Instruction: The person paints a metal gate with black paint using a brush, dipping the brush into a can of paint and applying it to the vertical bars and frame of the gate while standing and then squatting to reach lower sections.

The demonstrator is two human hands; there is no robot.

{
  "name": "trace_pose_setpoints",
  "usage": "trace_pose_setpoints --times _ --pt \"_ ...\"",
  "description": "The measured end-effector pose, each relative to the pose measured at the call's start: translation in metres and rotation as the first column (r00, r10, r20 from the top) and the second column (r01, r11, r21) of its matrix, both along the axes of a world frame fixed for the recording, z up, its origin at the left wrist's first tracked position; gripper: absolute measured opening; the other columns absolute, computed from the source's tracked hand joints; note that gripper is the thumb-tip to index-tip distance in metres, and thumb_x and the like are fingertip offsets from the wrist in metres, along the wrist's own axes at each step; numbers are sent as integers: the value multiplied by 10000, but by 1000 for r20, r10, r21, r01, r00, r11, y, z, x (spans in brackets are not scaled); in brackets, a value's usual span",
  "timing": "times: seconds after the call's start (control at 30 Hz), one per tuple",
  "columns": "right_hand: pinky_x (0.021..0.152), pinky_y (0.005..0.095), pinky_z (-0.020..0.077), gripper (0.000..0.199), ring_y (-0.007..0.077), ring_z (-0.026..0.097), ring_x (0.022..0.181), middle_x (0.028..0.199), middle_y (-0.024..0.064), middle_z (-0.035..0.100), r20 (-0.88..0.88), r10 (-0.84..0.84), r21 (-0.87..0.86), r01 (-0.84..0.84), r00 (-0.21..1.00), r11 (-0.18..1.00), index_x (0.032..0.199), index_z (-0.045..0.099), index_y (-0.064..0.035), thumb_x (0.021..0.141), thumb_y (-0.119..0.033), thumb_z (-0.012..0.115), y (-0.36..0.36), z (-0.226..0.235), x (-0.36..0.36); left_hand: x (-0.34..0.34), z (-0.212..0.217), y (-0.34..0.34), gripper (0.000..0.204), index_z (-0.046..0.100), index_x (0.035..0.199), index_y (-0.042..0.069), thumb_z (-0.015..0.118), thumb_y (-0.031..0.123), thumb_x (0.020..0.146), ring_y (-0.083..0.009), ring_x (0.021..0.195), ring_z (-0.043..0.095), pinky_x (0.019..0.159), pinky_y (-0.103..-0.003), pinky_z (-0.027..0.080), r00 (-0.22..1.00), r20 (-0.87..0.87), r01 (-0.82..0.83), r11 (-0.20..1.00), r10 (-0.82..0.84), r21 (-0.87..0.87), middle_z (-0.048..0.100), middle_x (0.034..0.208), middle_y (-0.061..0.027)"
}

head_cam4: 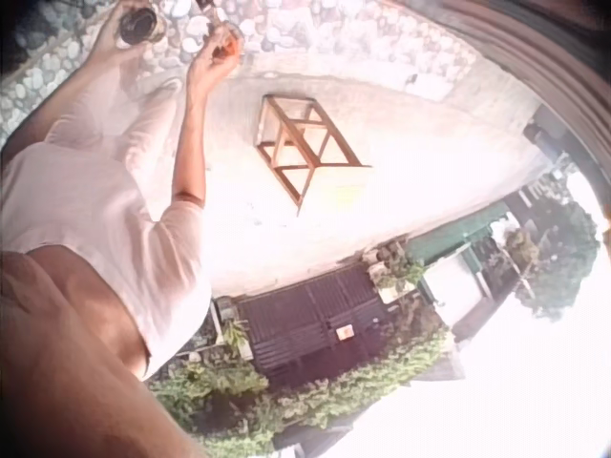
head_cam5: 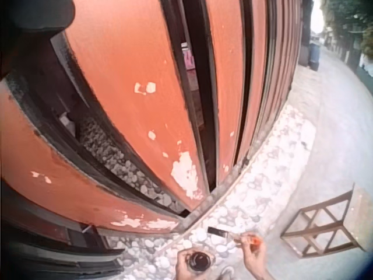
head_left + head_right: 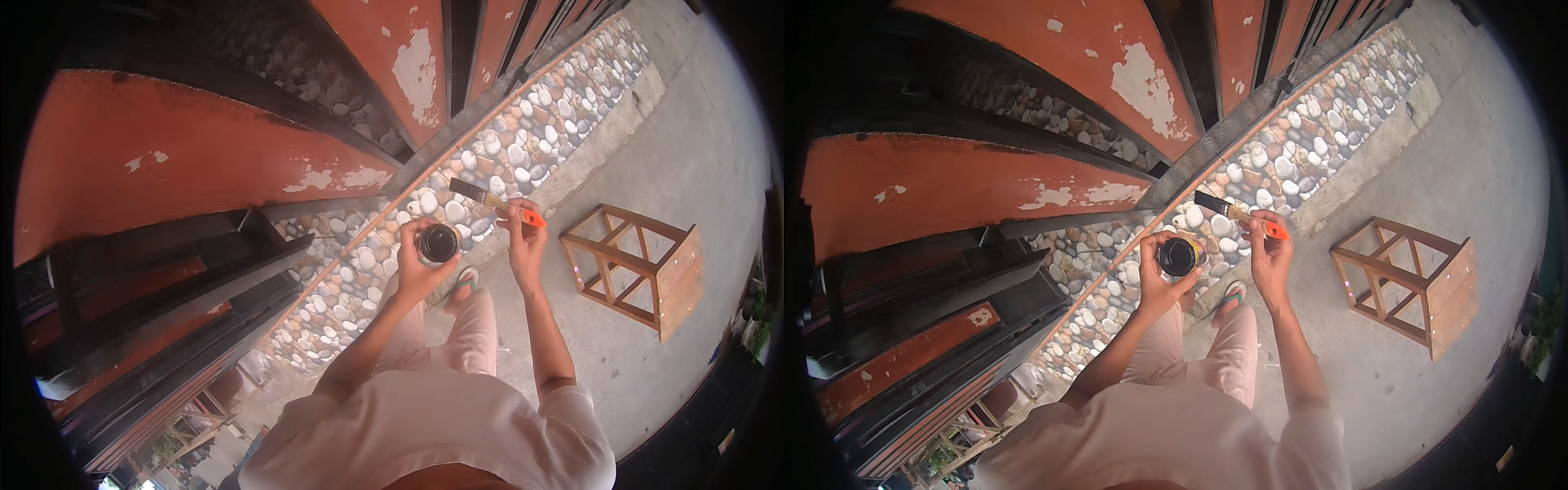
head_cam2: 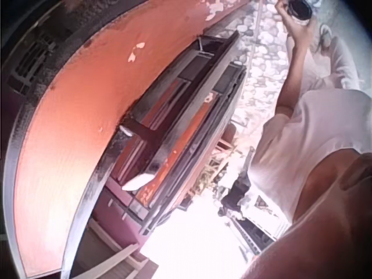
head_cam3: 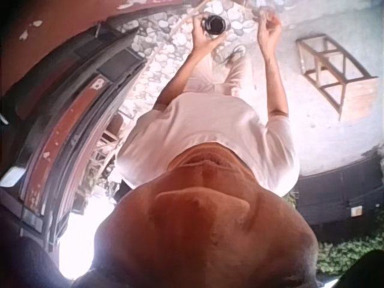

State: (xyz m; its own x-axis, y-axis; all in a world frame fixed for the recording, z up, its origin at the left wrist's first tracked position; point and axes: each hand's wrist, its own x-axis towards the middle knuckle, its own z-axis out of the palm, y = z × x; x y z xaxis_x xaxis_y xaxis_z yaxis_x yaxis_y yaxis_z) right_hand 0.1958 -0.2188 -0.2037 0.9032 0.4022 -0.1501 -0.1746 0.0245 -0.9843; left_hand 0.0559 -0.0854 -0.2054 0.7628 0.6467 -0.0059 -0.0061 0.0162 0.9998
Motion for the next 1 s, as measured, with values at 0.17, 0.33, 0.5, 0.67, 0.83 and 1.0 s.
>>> trace_pose_setpoints --times 0.17,0.33,0.5,0.67,0.83,1.0 --pt "758 261 506 190 111 639 883 986 77 683 92 97 -125 -85 991 989 1103 623 -4 983 -149 610 40 -12 21 5 -66 28 656 409 1190 32 824 13 682 -189 1071 594 926 -329 494 997 -55 49 998 -46 42 527 1166 -111" --pt "754 308 520 147 208 673 842 923 118 697 599 134 -153 -52 790 987 1020 657 -4 874 -2 669 67 -61 34 25 -151 46 631 442 1178 31 831 51 681 -222 1071 603 931 -360 492 987 -139 100 982 -79 158 562 1141 -118" --pt "757 382 547 198 315 673 826 906 161 682 888 135 -66 -169 440 983 1025 624 14 844 -33 688 74 -107 50 50 -246 40 675 425 1190 48 857 114 676 -211 1112 571 980 -355 469 980 -124 173 977 -158 124 548 1160 -113" --pt "838 453 551 201 303 660 798 868 176 659 936 -77 164 -231 344 959 1033 594 16 912 -137 641 87 -148 58 83 -308 49 675 429 1207 61 846 174 689 -225 1117 576 979 -362 460 955 -81 297 934 -286 197 543 1158 -105" --pt "937 530 498 191 258 651 788 847 137 637 944 -206 267 -227 258 937 983 578 10 945 -174 607 104 -168 52 99 -354 56 677 428 1188 63 849 174 669 -238 1093 574 973 -373 460 974 -15 221 932 -226 287 539 1133 -105" --pt "989 519 469 170 247 674 746 821 90 686 997 -23 13 -131 -75 991 975 603 -18 833 -36 695 123 -156 43 78 -365 69 678 416 1179 64 847 169 666 -247 1092 575 966 -371 466 989 40 125 955 -140 270 538 1133 -114"
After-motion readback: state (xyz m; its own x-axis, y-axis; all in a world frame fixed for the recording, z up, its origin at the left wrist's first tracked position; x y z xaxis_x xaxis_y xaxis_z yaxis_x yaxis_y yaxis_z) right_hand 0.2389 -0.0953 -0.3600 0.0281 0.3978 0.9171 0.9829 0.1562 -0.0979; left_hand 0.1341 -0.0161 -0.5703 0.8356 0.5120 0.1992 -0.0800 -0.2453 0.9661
